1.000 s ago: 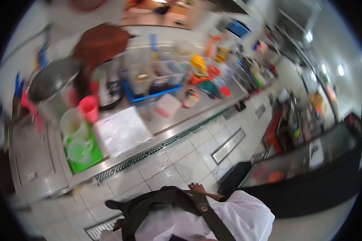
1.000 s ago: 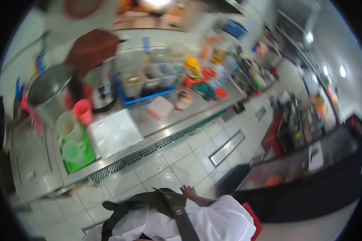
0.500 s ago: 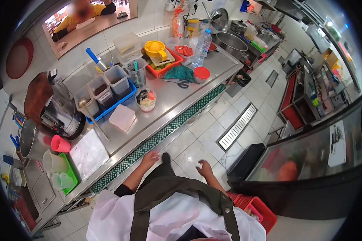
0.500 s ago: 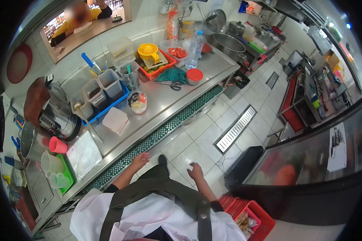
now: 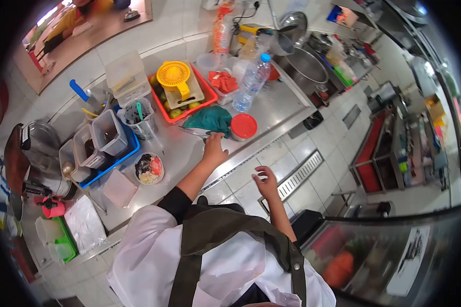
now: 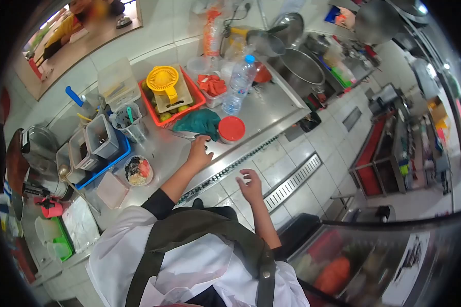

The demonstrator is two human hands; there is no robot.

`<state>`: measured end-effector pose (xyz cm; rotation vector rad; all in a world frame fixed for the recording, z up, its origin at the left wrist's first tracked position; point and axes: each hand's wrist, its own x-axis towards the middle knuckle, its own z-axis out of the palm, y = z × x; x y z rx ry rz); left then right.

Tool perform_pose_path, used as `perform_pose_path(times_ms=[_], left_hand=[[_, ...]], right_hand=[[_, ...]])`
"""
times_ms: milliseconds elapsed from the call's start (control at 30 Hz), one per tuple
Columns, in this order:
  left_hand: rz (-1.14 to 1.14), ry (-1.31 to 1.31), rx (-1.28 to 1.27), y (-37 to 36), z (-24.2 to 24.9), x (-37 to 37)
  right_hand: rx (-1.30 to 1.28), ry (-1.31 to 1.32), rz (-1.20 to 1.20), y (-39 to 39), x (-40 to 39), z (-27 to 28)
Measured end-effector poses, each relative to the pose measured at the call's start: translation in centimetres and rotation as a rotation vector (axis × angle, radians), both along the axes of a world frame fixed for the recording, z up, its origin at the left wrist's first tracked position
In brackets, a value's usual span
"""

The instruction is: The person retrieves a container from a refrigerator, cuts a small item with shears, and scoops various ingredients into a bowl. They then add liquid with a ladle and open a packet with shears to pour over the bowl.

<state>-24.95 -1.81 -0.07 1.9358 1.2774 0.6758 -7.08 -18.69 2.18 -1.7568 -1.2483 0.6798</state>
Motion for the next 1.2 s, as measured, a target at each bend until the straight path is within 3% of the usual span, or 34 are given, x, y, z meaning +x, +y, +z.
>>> perform_pose_path(times_ms=[133, 233, 333, 400, 500, 633, 700, 800, 933, 1033, 1200], left_hand=[[-0.125, 0.573, 0.248, 3.9, -2.4, -0.3], [-0.274, 0.555, -0.016, 6.1, -1.2, -0.7], [-0.376, 0.627, 0.135, 6.1, -3.2, -1.2], [-0.401, 0.64, 0.188, 5.5, -1.4, -1.5], [-0.032, 0.007, 0.227, 4.6, 3.9, -3.5], [0.647, -0.553, 0.399, 2.5, 14.7, -9.0], [0.82, -0.648, 0.599, 3.4, 18.3, -14.4], [1.038, -0.539, 0.771, 5.3, 23.1, -22.6], [1.16, -0.414, 0.623, 11.8, 20.2, -32.9], [1.053, -0.171, 0.4, 15.6, 16.5, -36.8], [1.022, 0.256, 0.606, 20.5, 9.1, -48.2]], right_hand=[[-0.022, 0.227, 0.073, 4.8, 2.9, 1.0], [-0.01, 0.233, 0.23, 7.9, 5.5, 0.5], [-0.055, 0.256, 0.388, 11.4, 8.3, 2.1], [-0.066, 0.231, 0.479, 14.4, 10.6, 1.8], [-0.045, 0.244, 0.627, 18.8, 11.4, 5.6], [0.003, 0.31, 0.78, 23.4, 9.0, 9.5], [0.029, 0.357, 0.826, 24.4, 6.5, 11.2], [0.05, 0.417, 0.863, 24.1, 2.9, 11.9], [0.007, 0.378, 0.778, 21.8, 0.0, 10.2], [-0.003, 0.434, 0.634, 19.5, -1.9, 8.7], [0.016, 0.396, 0.42, 15.7, -4.7, 8.7]])
